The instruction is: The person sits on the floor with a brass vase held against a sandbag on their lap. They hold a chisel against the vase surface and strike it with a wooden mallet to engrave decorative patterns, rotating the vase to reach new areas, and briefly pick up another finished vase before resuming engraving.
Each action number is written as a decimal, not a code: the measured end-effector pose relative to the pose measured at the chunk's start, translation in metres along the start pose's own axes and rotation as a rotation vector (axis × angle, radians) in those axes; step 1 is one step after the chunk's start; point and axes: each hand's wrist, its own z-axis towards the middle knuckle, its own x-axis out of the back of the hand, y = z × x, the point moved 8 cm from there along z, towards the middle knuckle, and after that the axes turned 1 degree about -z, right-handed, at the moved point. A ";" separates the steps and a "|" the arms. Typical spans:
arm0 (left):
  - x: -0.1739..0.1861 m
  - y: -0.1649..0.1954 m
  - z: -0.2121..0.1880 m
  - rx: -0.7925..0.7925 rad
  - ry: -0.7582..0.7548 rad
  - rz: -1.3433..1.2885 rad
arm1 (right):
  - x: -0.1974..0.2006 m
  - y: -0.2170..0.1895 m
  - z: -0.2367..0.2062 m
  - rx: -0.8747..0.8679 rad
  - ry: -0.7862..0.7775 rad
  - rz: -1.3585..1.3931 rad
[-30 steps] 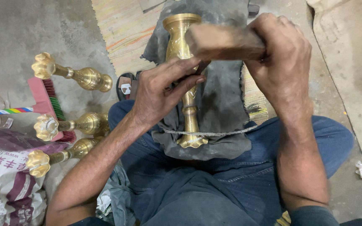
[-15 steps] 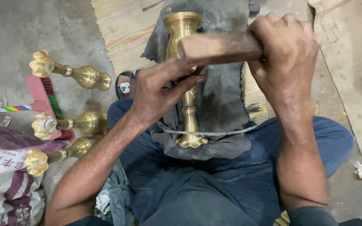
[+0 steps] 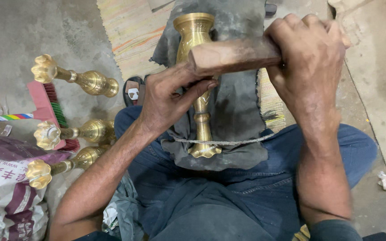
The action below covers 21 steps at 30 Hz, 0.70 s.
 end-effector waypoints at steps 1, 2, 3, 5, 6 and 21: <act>0.000 -0.001 0.000 0.014 -0.009 -0.023 | 0.003 -0.017 0.001 0.176 0.048 -0.206; -0.001 -0.001 0.000 0.033 -0.016 -0.045 | 0.001 -0.004 0.004 -0.008 -0.022 -0.032; -0.001 -0.002 0.000 0.043 -0.018 -0.049 | -0.005 0.007 0.003 -0.188 -0.093 0.145; -0.001 -0.003 0.000 0.060 -0.025 -0.053 | -0.007 0.005 0.004 -0.203 -0.151 0.161; 0.000 -0.002 0.001 0.045 -0.020 -0.046 | -0.002 -0.007 0.005 -0.041 -0.133 -0.003; -0.002 -0.010 -0.004 0.024 -0.024 -0.057 | -0.004 -0.006 -0.008 0.071 -0.089 -0.106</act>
